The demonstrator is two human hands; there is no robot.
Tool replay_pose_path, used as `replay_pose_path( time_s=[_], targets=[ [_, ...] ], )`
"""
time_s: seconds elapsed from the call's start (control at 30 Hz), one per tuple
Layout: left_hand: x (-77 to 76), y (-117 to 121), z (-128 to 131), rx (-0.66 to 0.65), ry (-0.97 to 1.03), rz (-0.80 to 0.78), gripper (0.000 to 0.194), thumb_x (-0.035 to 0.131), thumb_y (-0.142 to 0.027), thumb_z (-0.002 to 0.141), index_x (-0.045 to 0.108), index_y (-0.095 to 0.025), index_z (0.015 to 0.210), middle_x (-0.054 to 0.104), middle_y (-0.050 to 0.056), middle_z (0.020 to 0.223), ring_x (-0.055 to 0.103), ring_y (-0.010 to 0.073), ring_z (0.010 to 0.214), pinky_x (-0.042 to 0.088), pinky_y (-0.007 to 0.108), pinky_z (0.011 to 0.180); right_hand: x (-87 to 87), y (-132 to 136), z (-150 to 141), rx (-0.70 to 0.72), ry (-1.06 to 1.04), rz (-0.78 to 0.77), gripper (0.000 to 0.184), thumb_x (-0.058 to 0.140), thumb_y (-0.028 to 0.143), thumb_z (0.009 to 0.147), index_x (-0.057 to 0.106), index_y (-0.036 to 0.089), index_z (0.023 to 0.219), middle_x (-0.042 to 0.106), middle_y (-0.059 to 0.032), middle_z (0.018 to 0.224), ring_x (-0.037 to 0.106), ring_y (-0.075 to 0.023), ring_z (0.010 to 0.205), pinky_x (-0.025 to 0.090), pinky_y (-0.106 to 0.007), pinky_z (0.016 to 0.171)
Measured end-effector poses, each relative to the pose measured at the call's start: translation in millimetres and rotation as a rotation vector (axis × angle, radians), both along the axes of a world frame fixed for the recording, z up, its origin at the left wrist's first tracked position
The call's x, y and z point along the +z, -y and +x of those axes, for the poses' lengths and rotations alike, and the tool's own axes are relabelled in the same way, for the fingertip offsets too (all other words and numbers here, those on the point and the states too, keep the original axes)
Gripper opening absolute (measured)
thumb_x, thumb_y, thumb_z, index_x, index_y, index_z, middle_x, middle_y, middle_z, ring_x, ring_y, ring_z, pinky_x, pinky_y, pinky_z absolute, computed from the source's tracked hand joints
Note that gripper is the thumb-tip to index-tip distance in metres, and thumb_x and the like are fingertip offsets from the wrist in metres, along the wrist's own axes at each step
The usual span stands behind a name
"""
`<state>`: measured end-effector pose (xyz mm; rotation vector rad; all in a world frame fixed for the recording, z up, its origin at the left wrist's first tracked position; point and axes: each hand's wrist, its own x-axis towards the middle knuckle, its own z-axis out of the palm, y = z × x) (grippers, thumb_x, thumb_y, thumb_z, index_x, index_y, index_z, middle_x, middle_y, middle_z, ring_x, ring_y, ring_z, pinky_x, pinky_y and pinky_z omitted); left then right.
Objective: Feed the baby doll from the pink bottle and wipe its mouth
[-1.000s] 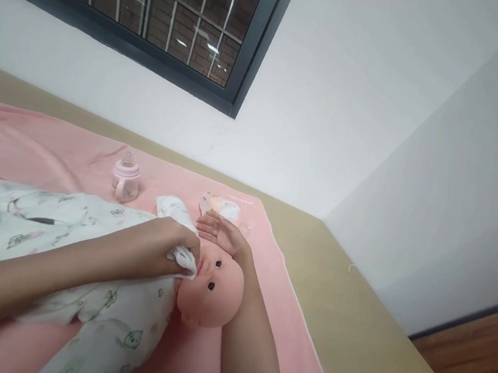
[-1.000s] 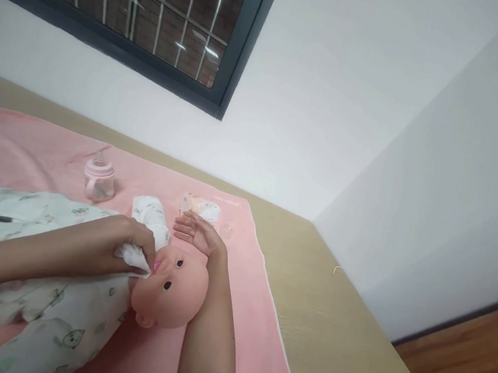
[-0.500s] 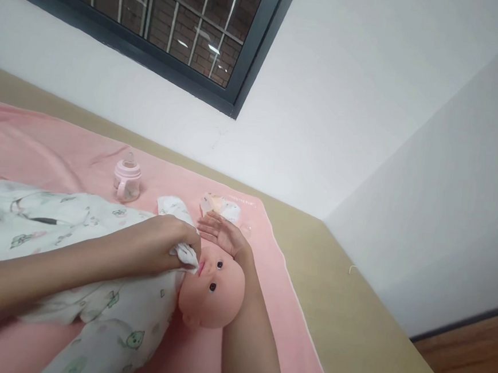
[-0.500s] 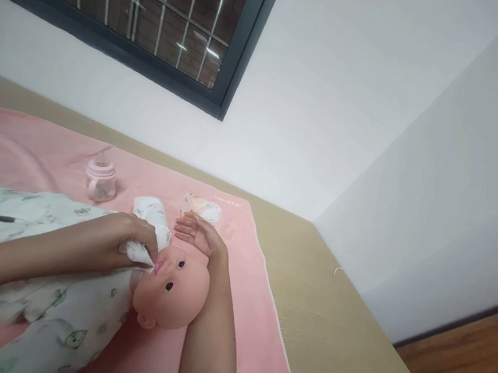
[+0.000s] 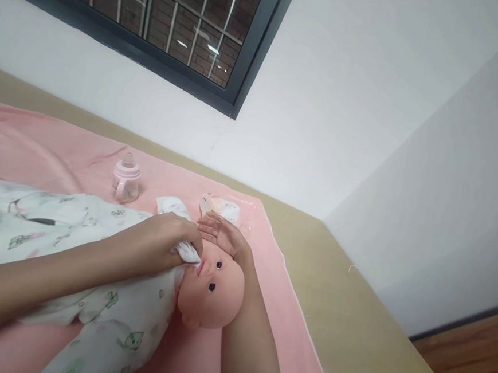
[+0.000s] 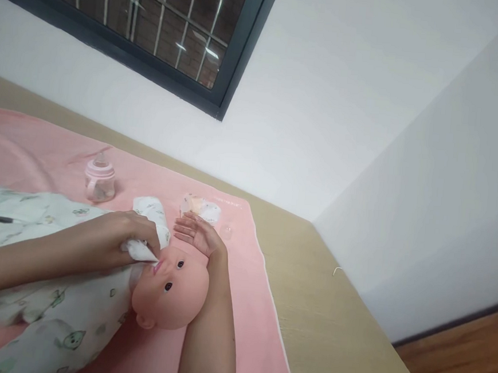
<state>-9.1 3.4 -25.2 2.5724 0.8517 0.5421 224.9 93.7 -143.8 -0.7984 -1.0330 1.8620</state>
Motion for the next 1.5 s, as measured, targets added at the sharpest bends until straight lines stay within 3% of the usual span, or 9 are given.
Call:
replay_pose_path(
  time_s=[0.33,0.53,0.93,1.13,1.5],
  targets=[
    [-11.6,-3.1,5.4,0.013,0.028,0.080,0.032,0.047,-0.005,0.065,0.072,-0.022,0.075,0.070,-0.001,0.077,0.062,0.0187,0.076,0.038,0.027,0.067,3.8,1.5,0.5,0.013,0.010,0.020,0.039,0.068,0.041,0.078,0.062,0.019,0.110,0.070,-0.0081,0.108,0.066,-0.0204,0.100,0.051,-0.038,0.094],
    [-19.2,-6.6,7.1,0.014,0.062,0.139,0.028,0.047,-0.005,0.071,0.070,-0.021,0.074,0.069,-0.002,0.078,0.061,0.0181,0.075,0.037,0.028,0.070,3.7,1.0,-0.1,0.006,0.008,0.011,0.039,0.067,0.041,0.079,0.060,0.018,0.110,0.070,-0.0087,0.107,0.066,-0.0203,0.099,0.051,-0.037,0.092],
    [-20.1,-5.9,4.4,0.038,0.110,0.113,0.030,0.048,-0.004,0.069,0.070,-0.023,0.075,0.070,-0.004,0.078,0.061,0.0169,0.075,0.038,0.026,0.067,2.9,0.5,0.8,0.017,-0.008,0.019,0.040,0.069,0.040,0.077,0.061,0.019,0.110,0.070,-0.0084,0.108,0.066,-0.0206,0.100,0.051,-0.037,0.092],
    [-25.5,-3.0,4.0,0.003,0.161,0.132,0.023,0.055,-0.009,0.073,0.071,-0.025,0.076,0.071,-0.006,0.081,0.060,0.0173,0.076,0.038,0.025,0.069,4.1,2.3,-0.4,-0.003,0.011,0.003,0.040,0.069,0.041,0.077,0.062,0.019,0.110,0.069,-0.0085,0.110,0.066,-0.0199,0.099,0.049,-0.038,0.096],
    [-32.6,-0.3,7.5,-0.070,0.230,0.188,0.026,0.050,-0.006,0.070,0.070,-0.022,0.074,0.068,-0.004,0.075,0.057,0.0138,0.069,0.037,0.023,0.065,9.1,7.2,-3.0,-0.008,0.013,0.019,0.040,0.070,0.042,0.076,0.063,0.019,0.108,0.069,-0.0083,0.109,0.065,-0.0212,0.099,0.050,-0.038,0.094]
  ],
)
